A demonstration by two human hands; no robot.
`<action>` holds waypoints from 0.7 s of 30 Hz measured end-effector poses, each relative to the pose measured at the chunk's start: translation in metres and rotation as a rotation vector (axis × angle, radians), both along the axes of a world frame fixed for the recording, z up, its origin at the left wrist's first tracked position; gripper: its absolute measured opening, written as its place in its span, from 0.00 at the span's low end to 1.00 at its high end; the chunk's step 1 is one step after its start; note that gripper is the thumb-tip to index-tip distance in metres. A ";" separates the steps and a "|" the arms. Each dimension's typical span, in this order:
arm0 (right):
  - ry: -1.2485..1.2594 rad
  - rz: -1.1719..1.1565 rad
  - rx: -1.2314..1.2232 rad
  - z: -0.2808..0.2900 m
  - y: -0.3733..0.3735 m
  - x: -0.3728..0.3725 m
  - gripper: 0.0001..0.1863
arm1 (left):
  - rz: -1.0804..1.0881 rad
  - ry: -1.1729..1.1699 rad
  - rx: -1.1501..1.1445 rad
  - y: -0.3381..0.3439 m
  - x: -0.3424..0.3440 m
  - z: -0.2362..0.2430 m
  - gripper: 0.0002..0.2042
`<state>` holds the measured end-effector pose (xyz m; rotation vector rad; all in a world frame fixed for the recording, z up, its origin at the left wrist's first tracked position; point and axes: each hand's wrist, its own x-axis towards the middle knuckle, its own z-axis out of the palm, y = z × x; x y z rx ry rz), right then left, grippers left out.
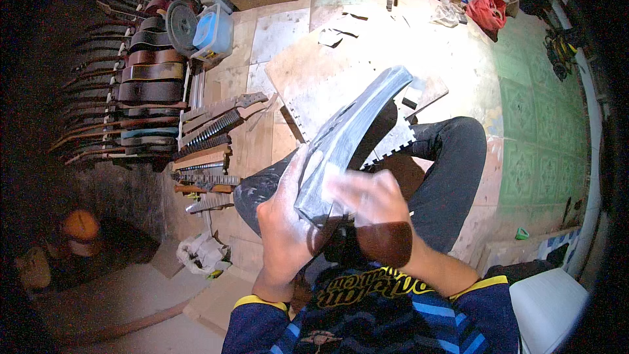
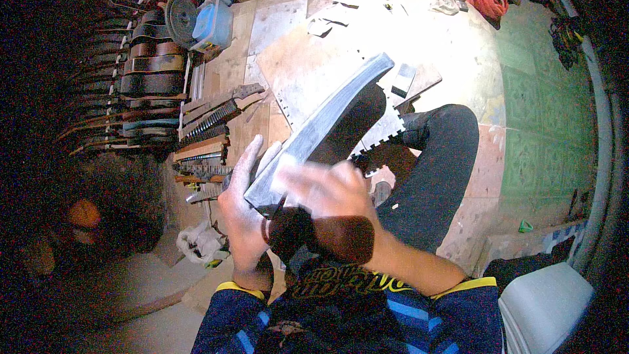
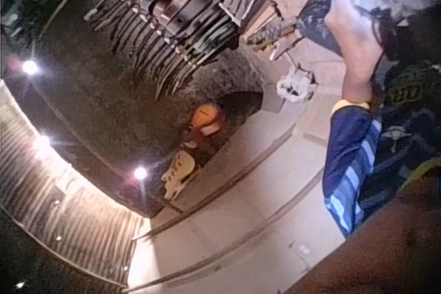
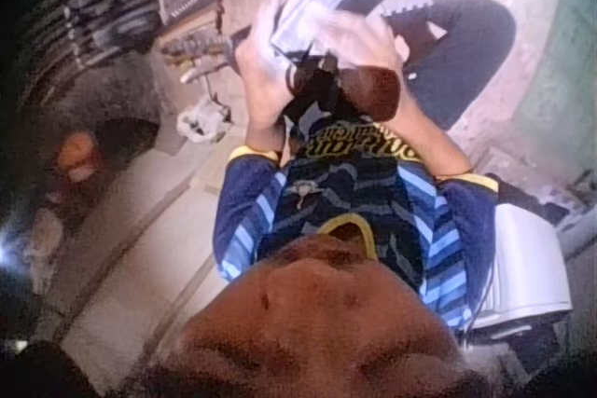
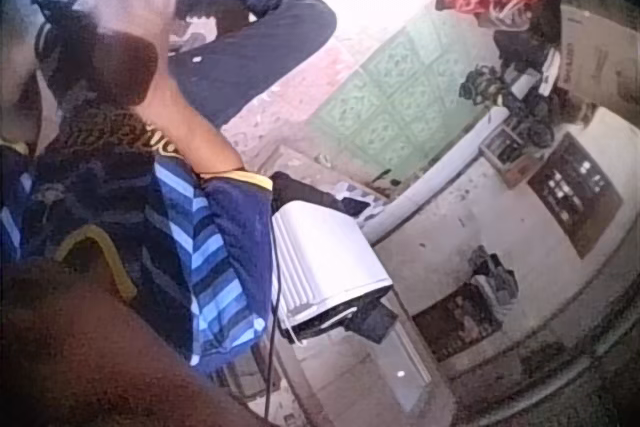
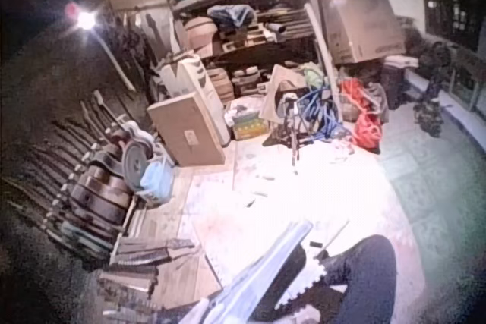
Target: The person sands the edges and curves of a grey instrument body with a sanding block.
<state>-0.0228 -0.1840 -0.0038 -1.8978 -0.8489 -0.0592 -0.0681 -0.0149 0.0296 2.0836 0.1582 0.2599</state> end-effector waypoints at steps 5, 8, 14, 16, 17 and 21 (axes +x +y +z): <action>0.148 0.093 0.279 -0.001 0.003 -0.016 0.26 | 0.079 -0.001 0.005 -0.005 0.002 0.000 0.37; -0.008 0.020 0.024 -0.005 -0.004 0.009 0.26 | 0.056 -0.002 0.051 -0.007 0.001 0.004 0.35; 0.082 0.136 0.241 0.002 -0.001 -0.013 0.22 | 0.172 0.011 -0.050 -0.009 0.005 0.002 0.35; 0.236 0.006 0.265 -0.014 0.006 0.006 0.24 | 0.119 -0.013 0.038 -0.007 0.006 0.003 0.35; 0.189 0.014 0.201 -0.005 0.001 0.017 0.24 | 0.108 -0.017 0.058 -0.007 0.006 0.006 0.36; 0.123 0.140 0.239 0.003 -0.001 -0.009 0.24 | 0.206 0.056 -0.278 -0.010 0.005 0.008 0.37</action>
